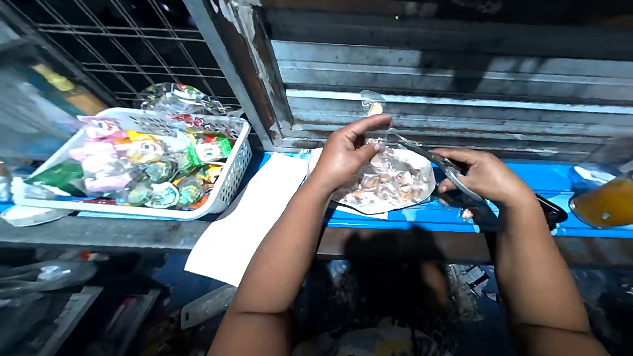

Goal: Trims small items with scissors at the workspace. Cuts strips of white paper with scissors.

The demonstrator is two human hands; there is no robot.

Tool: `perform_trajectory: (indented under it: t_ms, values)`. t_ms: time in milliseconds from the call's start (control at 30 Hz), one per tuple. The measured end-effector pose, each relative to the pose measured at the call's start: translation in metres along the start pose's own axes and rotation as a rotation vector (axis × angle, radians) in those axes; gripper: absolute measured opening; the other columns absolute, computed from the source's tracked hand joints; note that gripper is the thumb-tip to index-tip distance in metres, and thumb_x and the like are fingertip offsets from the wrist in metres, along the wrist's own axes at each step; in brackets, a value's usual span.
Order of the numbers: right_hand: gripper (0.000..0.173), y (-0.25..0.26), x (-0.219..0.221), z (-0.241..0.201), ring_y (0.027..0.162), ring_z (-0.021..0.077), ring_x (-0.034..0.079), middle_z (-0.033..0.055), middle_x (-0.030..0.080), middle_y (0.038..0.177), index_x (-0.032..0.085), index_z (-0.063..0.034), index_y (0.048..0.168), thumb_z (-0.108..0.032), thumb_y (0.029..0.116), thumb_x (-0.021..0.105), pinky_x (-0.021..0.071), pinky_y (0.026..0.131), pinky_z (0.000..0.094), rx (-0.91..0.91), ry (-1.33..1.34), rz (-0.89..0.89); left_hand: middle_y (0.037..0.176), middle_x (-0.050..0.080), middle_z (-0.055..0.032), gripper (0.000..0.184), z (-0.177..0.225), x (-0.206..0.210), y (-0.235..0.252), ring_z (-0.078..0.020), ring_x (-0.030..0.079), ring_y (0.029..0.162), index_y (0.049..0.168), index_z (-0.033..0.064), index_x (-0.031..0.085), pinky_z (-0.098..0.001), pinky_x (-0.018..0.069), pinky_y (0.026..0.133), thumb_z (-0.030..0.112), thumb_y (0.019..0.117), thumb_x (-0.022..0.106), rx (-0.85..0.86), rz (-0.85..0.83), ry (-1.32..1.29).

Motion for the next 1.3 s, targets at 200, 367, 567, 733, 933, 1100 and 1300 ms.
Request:
perform_trajectory:
  t_ms: [200, 367, 567, 733, 933, 1100, 1300]
  values:
    - [0.07, -0.003, 0.0, -0.003, 0.092, 0.0078, 0.064, 0.0024, 0.07, 0.118, 0.065, -0.0149, 0.138, -0.022, 0.0727, 0.091, 0.0551, 0.082, 0.0307, 0.003, 0.024, -0.049, 0.139, 0.06, -0.0104, 0.054, 0.0, 0.006, -0.001, -0.0067, 0.067, 0.099, 0.144, 0.0003, 0.053, -0.0225, 0.0567, 0.083, -0.011, 0.0917, 0.061, -0.034, -0.104, -0.037]
    - [0.071, -0.003, 0.004, -0.001, 0.085, 0.0056, 0.065, -0.0004, 0.072, 0.11, 0.066, -0.0175, 0.137, -0.027, 0.0714, 0.092, 0.0562, 0.076, 0.0283, -0.004, 0.042, -0.117, 0.146, 0.056, -0.0113, 0.062, -0.001, 0.013, -0.003, -0.0107, 0.066, 0.113, 0.151, -0.0002, 0.044, -0.0262, 0.0569, 0.093, -0.01, 0.0925, 0.061, -0.078, -0.219, -0.069]
    - [0.071, -0.005, 0.004, -0.001, 0.078, 0.0012, 0.061, -0.0035, 0.071, 0.103, 0.067, -0.0163, 0.135, -0.03, 0.0701, 0.092, 0.0533, 0.071, 0.0227, -0.036, 0.041, -0.117, 0.129, 0.068, -0.0074, 0.041, 0.0, 0.009, -0.003, -0.0039, 0.067, 0.103, 0.137, 0.0005, 0.06, -0.0215, 0.0541, 0.09, -0.006, 0.0974, 0.056, -0.039, -0.084, 0.078]
    - [0.068, -0.006, 0.002, -0.005, 0.078, 0.0017, 0.061, -0.0014, 0.071, 0.104, 0.067, -0.014, 0.134, -0.026, 0.0715, 0.091, 0.0531, 0.07, 0.0229, -0.049, 0.016, -0.092, 0.125, 0.062, -0.0053, 0.039, 0.001, 0.005, -0.003, -0.0006, 0.06, 0.083, 0.13, 0.0036, 0.067, -0.0164, 0.0525, 0.075, -0.005, 0.0923, 0.063, -0.008, -0.036, 0.138]
    - [0.067, -0.008, 0.001, -0.006, 0.079, -0.0009, 0.06, -0.003, 0.071, 0.104, 0.067, -0.0136, 0.134, -0.028, 0.0723, 0.09, 0.0522, 0.07, 0.0193, -0.072, 0.019, -0.08, 0.128, 0.062, -0.0056, 0.044, 0.002, 0.01, -0.005, -0.0008, 0.062, 0.088, 0.134, 0.0026, 0.064, -0.0166, 0.054, 0.078, -0.007, 0.0915, 0.062, 0.009, -0.144, 0.096]
    - [0.066, -0.009, 0.004, -0.008, 0.083, 0.0006, 0.061, -0.003, 0.072, 0.106, 0.07, -0.0157, 0.131, -0.041, 0.0722, 0.087, 0.0527, 0.072, 0.0222, -0.134, -0.036, -0.068, 0.126, 0.064, -0.0063, 0.043, 0.0, 0.015, -0.007, -0.001, 0.063, 0.087, 0.135, 0.0054, 0.065, -0.0167, 0.0542, 0.08, -0.006, 0.0928, 0.063, 0.004, -0.217, 0.19]
    - [0.063, -0.007, 0.003, -0.007, 0.078, 0.0007, 0.06, -0.0029, 0.073, 0.098, 0.072, -0.0164, 0.129, -0.04, 0.0729, 0.088, 0.0514, 0.072, 0.0256, -0.117, -0.046, -0.076, 0.131, 0.063, -0.0079, 0.044, -0.001, 0.023, -0.008, -0.0014, 0.064, 0.085, 0.134, 0.0072, 0.066, -0.0166, 0.0545, 0.076, -0.007, 0.0918, 0.065, -0.004, -0.257, 0.259]
Point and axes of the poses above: each hand's wrist, its own y-axis towards the middle knuckle, its own x-axis out of the palm, z = x × y, the point moved 4 cm from there along y, towards the middle knuckle
